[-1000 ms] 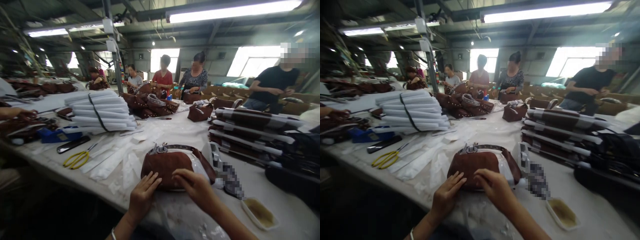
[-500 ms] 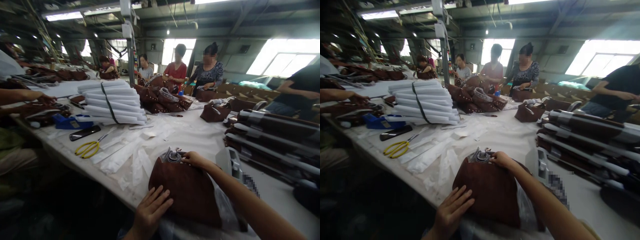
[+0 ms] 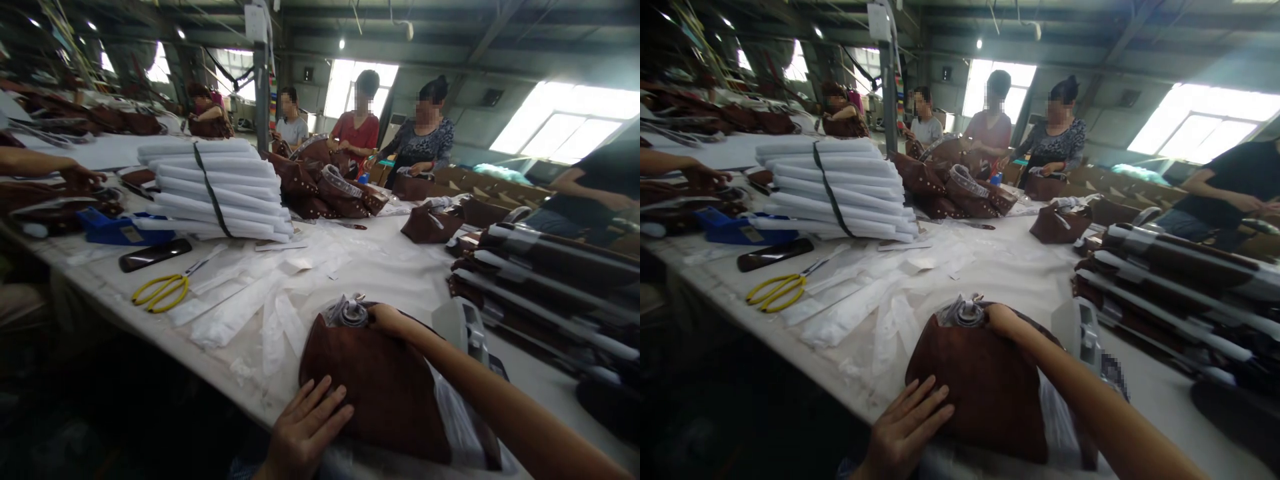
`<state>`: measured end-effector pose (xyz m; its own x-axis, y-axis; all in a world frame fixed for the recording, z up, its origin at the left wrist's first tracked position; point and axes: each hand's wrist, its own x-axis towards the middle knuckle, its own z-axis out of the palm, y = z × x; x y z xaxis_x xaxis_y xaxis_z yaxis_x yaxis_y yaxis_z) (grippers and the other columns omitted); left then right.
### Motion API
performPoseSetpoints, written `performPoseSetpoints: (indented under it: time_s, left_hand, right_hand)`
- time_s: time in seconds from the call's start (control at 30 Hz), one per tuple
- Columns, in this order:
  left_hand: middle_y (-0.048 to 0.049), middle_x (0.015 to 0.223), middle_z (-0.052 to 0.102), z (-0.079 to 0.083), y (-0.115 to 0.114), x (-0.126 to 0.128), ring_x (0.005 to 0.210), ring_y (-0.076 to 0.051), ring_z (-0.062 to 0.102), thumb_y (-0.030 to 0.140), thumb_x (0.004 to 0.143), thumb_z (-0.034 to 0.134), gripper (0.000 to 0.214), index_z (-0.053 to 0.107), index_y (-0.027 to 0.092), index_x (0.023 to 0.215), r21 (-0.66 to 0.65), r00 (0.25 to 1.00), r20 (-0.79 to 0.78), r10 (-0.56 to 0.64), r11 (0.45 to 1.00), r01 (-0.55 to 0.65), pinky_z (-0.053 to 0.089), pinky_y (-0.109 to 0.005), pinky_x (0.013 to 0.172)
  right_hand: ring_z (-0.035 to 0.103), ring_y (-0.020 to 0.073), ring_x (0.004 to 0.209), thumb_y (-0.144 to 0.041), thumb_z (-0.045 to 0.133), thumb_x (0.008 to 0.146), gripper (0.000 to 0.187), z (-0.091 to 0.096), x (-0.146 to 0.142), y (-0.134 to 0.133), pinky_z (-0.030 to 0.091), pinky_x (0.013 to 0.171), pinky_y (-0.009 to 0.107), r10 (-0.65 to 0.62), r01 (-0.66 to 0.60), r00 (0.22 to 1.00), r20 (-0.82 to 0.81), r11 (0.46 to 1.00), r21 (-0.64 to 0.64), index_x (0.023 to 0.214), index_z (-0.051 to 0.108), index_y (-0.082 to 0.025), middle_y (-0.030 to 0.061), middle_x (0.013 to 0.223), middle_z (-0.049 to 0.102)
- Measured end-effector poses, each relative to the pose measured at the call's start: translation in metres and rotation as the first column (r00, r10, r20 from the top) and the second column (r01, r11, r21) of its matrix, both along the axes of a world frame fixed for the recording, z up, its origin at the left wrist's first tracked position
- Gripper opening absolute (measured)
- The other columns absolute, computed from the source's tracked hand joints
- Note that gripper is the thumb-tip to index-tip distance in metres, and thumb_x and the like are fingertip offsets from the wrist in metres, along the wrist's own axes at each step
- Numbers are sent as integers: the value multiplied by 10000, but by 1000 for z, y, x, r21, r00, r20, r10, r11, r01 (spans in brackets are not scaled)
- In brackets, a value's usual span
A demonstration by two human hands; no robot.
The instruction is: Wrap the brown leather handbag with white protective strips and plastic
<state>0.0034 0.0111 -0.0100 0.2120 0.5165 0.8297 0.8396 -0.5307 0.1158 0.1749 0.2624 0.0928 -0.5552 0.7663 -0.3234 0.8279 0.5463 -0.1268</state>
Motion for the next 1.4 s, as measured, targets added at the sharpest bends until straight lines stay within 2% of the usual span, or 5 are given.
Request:
performPoseSetpoints:
  time_s: [0.4,0.57,0.83,1.13,1.4]
  left_hand:
    - [14,1341,637,3,0,-1,1353,-216,495,80,988,438,394,626,258,1285,-28,1000,13,-29,999,29,470,-386,1104]
    - [12,1343,636,4,-2,-2,1351,-224,498,86,986,452,394,613,259,1302,-37,1000,10,-26,999,27,472,-399,1103]
    - [8,1357,624,7,-2,-3,1340,-227,510,92,989,454,388,607,252,1307,-72,999,4,-41,997,41,488,-403,1086]
    - [19,1338,638,10,-4,-2,1352,-205,496,99,987,453,382,626,261,1286,-110,999,16,-35,993,36,444,-384,1129]
    - [19,1347,632,11,-5,-2,1359,-201,487,89,990,439,399,607,262,1307,-140,1000,18,-25,990,27,440,-389,1132]
  right_hand:
    - [674,166,614,-358,560,867,145,44,-8,-14,488,573,248,-201,98,877,-437,964,-248,875,548,-213,11,697,729]
    - [661,150,636,-318,605,871,87,66,-25,-16,473,643,262,-31,56,817,-575,998,27,885,591,-233,-30,688,718]
    - [682,248,989,-612,654,838,639,96,-10,-30,555,892,408,-146,-163,357,-923,963,-215,1353,507,-264,71,1083,710]
    - [635,313,1132,-562,564,898,475,39,25,-48,487,1018,458,22,-142,863,-506,970,-199,1200,677,-214,99,1228,694]
    - [701,265,981,-418,591,914,281,26,-31,-71,533,903,388,81,-108,864,-497,994,-25,1100,732,-260,50,1062,759]
